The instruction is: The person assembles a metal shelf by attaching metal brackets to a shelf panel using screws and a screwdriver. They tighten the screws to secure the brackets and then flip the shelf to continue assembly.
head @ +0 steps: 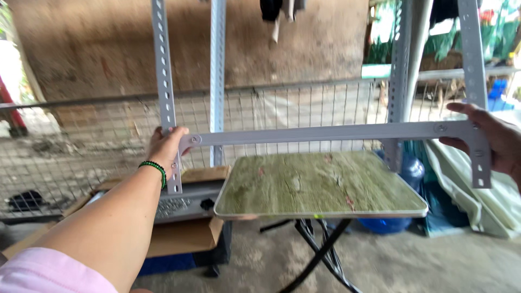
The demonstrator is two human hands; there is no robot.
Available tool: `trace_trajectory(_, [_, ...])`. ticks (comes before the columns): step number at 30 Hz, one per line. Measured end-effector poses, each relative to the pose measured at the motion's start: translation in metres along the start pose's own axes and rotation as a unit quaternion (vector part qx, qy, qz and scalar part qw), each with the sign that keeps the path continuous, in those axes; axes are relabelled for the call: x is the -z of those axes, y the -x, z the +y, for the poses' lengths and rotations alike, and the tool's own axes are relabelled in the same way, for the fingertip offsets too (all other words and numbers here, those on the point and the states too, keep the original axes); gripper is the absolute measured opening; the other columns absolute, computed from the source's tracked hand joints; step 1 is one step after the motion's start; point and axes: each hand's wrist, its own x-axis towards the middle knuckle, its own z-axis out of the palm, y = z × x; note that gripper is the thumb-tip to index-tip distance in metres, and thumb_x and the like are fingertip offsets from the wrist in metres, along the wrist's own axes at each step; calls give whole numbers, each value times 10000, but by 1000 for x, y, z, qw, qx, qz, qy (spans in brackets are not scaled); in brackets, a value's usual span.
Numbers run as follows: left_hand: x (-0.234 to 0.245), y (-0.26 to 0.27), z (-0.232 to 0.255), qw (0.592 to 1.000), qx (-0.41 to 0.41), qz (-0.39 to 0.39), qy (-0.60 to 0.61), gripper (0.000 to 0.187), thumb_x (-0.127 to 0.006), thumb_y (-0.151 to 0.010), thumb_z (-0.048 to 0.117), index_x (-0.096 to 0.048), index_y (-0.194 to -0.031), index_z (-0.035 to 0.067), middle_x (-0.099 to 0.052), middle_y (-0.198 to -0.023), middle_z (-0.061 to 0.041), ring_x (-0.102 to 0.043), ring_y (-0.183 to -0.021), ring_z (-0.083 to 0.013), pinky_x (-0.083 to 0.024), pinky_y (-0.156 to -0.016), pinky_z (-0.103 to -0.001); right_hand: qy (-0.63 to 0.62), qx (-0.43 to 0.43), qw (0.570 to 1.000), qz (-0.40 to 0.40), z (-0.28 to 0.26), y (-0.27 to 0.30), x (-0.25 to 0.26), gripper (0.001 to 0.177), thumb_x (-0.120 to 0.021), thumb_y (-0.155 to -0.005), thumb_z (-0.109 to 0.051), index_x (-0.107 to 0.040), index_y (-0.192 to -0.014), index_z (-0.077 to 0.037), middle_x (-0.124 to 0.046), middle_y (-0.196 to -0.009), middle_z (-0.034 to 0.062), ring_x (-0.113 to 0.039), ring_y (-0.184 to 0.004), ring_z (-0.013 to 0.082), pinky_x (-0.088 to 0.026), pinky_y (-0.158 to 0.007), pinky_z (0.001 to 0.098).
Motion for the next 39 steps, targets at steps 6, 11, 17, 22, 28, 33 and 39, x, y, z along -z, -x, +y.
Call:
trace_trajectory(6, [-31,-4,-64,998,-54,28,-34,377,-765,-790,242,-560,-1073,102,-609,-926,0,-582,-815,-112,-509,-713,-309,217,-158,938,219,63,-44,23,518,-729,-1016,-475,-513,-1307,-105,-621,-1074,147,-678,-900,292,-579,-835,562])
trace_trajectory(11, [-51,-24,-98,998,-48,31,2,391,-734,-790,232,-512,-1089,113,-581,-945,-4,-566,-847,-117,-512,-739,-307,72,-18,979,190,83,-55,13,301,-715,-987,-239,-548,-1210,-124,-663,-1093,105,-715,-953,230,-593,-736,457])
trace_trajectory(17, [-61,-32,-156,998,-55,32,-11,396,-737,-814,247,-535,-1111,78,-617,-995,-33,-592,-906,-145,-515,-801,-321,132,-28,971,195,118,-73,16,298,-674,-960,-179,-684,-1256,-209,-704,-1169,48,-698,-1003,223,-618,-782,440])
trace_trajectory(22, [-74,-44,-182,988,-127,89,-23,455,-760,-859,390,-564,-1131,81,-666,-1006,-21,-624,-925,-154,-517,-850,-302,95,14,984,148,157,-80,35,445,-641,-968,-73,-635,-1397,-189,-634,-1276,133,-658,-1152,251,-594,-906,448])
trace_trajectory(28, [-82,-38,-193,979,-139,122,-85,596,-730,-911,614,-563,-1085,70,-619,-971,-23,-595,-907,-162,-508,-852,-308,84,98,986,104,192,-77,47,565,-530,-910,-3,-500,-1462,-121,-615,-1441,226,-661,-1406,345,-603,-1093,490])
trace_trajectory(33, [-76,-26,-196,981,-130,119,-77,638,-709,-899,651,-601,-1162,80,-658,-1041,-24,-626,-959,-157,-512,-897,-310,185,118,970,105,195,-68,32,582,-537,-974,-87,-438,-1544,-149,-592,-1494,250,-630,-1398,393,-551,-1089,491])
trace_trajectory(39, [-71,-16,-195,985,-113,111,-64,635,-688,-898,649,-604,-1207,100,-665,-1094,-19,-643,-1003,-155,-513,-922,-315,157,111,972,131,188,-57,25,510,-560,-970,-172,-496,-1476,-166,-609,-1417,125,-678,-1278,301,-579,-1015,426])
